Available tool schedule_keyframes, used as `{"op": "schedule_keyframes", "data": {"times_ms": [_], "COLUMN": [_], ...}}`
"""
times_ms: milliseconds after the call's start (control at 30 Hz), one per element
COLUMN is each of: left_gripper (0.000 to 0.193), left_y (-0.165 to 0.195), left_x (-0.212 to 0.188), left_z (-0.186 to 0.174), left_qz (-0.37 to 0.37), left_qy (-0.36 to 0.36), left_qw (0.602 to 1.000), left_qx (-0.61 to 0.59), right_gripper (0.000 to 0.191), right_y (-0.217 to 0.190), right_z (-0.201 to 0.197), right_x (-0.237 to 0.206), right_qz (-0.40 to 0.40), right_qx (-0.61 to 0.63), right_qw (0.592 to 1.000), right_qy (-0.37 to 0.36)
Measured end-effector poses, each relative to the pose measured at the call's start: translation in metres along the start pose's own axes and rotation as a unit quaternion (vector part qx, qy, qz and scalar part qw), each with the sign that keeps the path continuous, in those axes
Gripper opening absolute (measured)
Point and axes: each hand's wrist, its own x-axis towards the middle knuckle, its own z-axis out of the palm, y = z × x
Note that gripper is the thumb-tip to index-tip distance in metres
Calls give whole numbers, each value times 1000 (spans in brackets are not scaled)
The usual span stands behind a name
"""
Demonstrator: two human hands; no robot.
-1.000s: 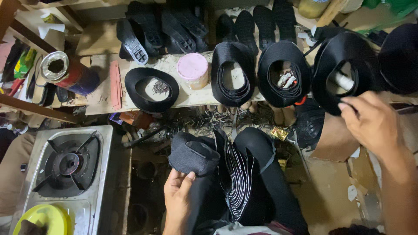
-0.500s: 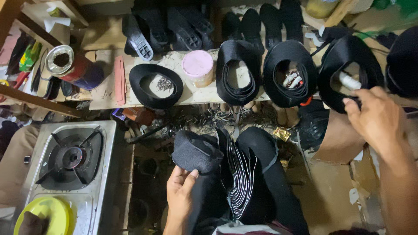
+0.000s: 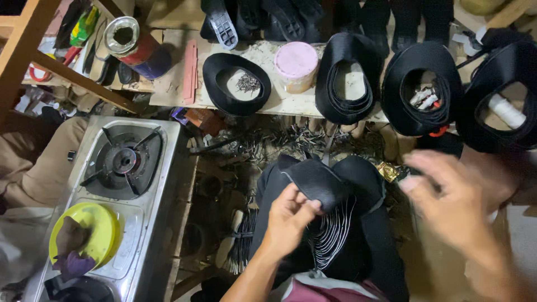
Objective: The person sits on the floor and unties a strap bundling a stack of black shoe uppers. They then take the uppers one at a time, turn and flex each one, and stack the finished pieces on the workbench alongside other completed uppers.
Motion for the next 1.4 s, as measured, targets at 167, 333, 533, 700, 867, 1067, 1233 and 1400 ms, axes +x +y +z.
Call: {"op": "schedule_keyframes", "data": {"times_ms": [167,333,533,700,867,1067,1233,1400], "left_gripper": [43,39,78,56,39,37,44,60], "left_y": [-12,-32,-34,-29,-40,-33,-19,-34], "left_x": [-14,-7,18,27,29,23,3,-16], "left_z": [8,-26,-44,-61,-68,-71,-69,-34], "left_qz": [-28,33,48,-46,-24,-1,-51,-105], "left_qy": [-115,58,165,142,137,140,127,-17], "left_qw": [993,992,983,987,984,983,986,981], "left_qx": [-24,110,71,-66,-107,-116,93,160], "right_gripper": [46,23,34,40,44,29,33,31], "right_y": [-36,-26,-6,6,8,-12,-23,-24], "right_z": [62,62,60,67,71,48,8,19], "right_x": [-32,-35,-47,-56,-57,-55,-75,-73], "right_qz": [249,319,338,388,430,263,164,218], "right_qx": [379,727,808,796,774,778,600,487], "right_qw": [870,607,482,465,464,570,777,841], "right_qy": [-194,-45,-19,5,28,37,99,94]}}
